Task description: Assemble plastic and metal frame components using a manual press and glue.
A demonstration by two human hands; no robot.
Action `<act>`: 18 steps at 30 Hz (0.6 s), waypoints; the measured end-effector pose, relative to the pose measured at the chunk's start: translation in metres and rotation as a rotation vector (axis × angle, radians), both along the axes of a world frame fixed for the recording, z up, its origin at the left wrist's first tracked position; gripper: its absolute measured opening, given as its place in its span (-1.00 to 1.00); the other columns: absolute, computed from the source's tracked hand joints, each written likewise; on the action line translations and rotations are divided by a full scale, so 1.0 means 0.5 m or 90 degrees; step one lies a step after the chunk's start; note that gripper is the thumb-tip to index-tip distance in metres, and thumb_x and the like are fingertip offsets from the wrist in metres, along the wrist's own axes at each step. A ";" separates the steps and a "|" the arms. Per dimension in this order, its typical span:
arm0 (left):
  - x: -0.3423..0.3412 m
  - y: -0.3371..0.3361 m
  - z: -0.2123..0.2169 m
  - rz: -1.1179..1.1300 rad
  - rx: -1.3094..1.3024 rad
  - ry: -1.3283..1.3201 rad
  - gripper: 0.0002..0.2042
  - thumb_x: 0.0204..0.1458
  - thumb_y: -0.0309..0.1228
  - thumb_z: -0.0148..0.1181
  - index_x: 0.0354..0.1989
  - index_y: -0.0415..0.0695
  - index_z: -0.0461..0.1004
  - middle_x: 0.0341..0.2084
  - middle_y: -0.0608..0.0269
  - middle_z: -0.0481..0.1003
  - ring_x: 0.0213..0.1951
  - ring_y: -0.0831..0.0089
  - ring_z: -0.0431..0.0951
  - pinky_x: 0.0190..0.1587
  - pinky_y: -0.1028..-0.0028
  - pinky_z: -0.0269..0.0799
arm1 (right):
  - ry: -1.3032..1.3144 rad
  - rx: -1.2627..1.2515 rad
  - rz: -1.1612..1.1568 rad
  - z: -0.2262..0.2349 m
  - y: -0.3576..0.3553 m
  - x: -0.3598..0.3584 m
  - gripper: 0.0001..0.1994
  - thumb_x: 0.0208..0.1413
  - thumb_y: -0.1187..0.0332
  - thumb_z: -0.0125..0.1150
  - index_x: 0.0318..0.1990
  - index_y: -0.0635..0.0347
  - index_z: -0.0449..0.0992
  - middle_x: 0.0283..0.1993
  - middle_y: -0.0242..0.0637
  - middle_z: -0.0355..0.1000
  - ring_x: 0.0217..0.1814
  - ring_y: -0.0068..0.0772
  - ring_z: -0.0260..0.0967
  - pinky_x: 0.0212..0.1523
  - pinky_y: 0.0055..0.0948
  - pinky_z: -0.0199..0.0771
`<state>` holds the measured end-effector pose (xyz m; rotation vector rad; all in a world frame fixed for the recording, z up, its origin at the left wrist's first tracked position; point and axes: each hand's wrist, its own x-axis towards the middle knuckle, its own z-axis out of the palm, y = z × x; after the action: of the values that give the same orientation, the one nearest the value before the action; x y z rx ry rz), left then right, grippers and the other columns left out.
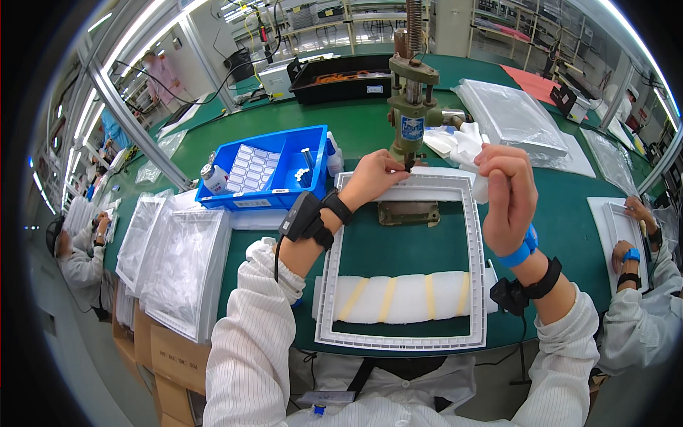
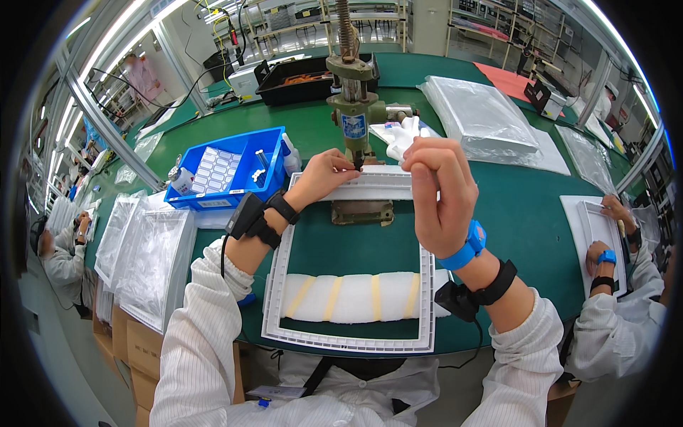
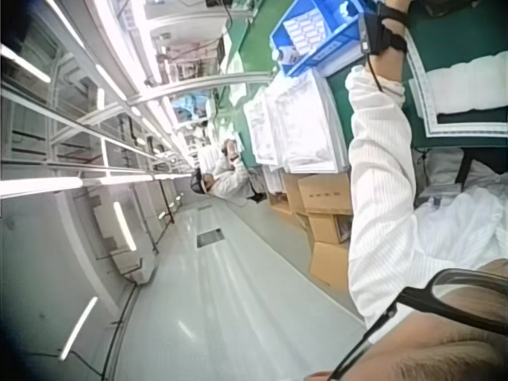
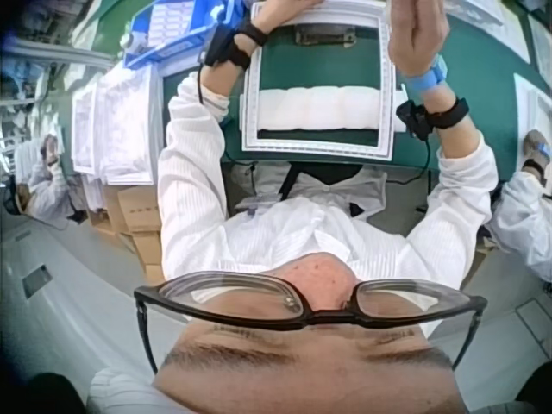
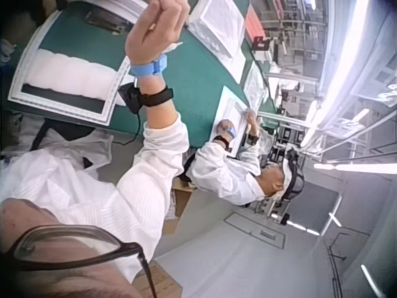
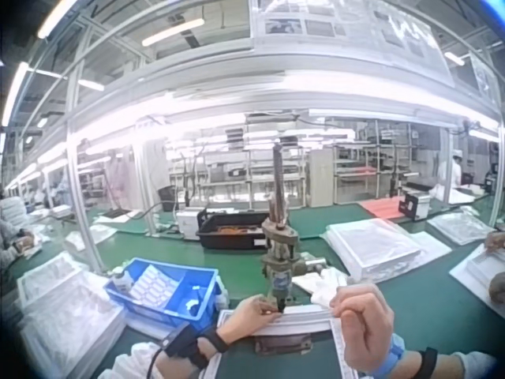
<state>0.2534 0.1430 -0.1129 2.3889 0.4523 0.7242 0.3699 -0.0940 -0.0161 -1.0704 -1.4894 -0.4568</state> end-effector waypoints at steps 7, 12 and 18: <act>0.001 0.003 0.003 -0.017 -0.088 0.022 -0.73 0.00 -0.34 0.42 -0.21 -0.27 0.70 -0.26 0.03 0.66 -0.29 0.24 0.65 -0.15 0.39 0.55 | -0.036 -0.113 0.026 -0.077 -0.035 -0.009 -0.94 0.05 0.58 0.16 -0.37 0.27 0.56 -0.39 -0.20 0.46 -0.21 -0.13 0.43 0.16 -0.10 0.46; -0.013 0.013 0.014 -0.045 -0.103 0.044 -0.72 -0.04 -0.36 0.42 -0.18 -0.26 0.70 -0.26 -0.02 0.68 -0.25 0.19 0.69 -0.10 0.38 0.58 | -0.079 -0.210 0.075 -0.032 -0.033 0.002 -0.91 -0.10 0.54 0.21 -0.43 0.22 0.63 -0.56 -0.28 0.41 -0.36 -0.19 0.40 -0.04 -0.24 0.46; -0.018 0.013 0.005 -0.033 -0.072 0.024 -0.73 -0.07 -0.41 0.40 -0.17 -0.24 0.70 -0.27 -0.05 0.68 -0.25 0.16 0.70 -0.09 0.37 0.58 | -0.146 -0.350 0.173 0.010 -0.012 0.019 -0.90 -0.22 0.47 0.19 -0.55 0.12 0.64 -0.70 -0.39 0.33 -0.58 -0.34 0.29 -0.28 -0.38 0.33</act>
<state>0.2446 0.1493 -0.1102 2.3032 0.4343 0.6146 0.3796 -0.0997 -0.0108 -1.2373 -2.0001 0.0340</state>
